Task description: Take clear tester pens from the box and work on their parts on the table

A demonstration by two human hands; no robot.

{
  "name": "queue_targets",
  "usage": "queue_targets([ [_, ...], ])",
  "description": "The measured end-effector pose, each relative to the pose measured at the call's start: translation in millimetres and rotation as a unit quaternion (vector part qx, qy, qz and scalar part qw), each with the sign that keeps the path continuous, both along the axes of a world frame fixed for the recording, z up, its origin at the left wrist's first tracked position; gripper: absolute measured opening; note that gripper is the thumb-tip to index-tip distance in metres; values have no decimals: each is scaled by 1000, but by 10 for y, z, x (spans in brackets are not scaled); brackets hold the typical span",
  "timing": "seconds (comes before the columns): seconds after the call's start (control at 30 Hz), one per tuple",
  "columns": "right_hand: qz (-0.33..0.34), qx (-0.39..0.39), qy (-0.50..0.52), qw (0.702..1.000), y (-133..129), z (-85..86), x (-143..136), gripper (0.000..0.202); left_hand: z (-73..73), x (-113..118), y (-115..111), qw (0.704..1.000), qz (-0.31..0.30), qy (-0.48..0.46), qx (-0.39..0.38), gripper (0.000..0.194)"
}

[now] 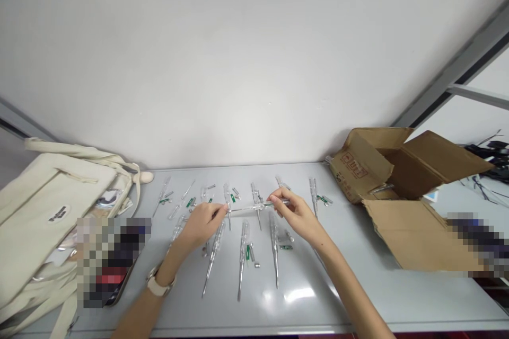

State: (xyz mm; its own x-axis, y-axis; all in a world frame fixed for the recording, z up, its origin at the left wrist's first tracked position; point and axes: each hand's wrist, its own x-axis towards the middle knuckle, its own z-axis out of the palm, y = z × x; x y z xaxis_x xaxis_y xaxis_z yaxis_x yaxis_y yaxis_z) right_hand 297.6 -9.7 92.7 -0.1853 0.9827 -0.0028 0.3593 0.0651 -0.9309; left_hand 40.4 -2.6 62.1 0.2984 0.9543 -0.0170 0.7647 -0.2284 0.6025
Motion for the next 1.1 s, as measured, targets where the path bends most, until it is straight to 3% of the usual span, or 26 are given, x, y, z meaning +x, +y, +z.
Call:
queue_targets([
  [0.23,-23,-30,48,998,1,-155,27,34,-2,4,10,1000,0,-10,-6,46],
  [0.5,-57,-49,83,994,76,-397,297,37,-19,-21,28,999,3,-30,-9,45],
  [0.77,-124,16,72,990,617,-604,590,44,20,-34,70,1000,5,-22,21,42],
  [0.93,-118,16,86,989,899,-646,588,51,174,115,405,997,23,28,70,29],
  [1.1,-74,14,69,995,911,-559,438,47,223,282,915,995,-55,22,81,40],
])
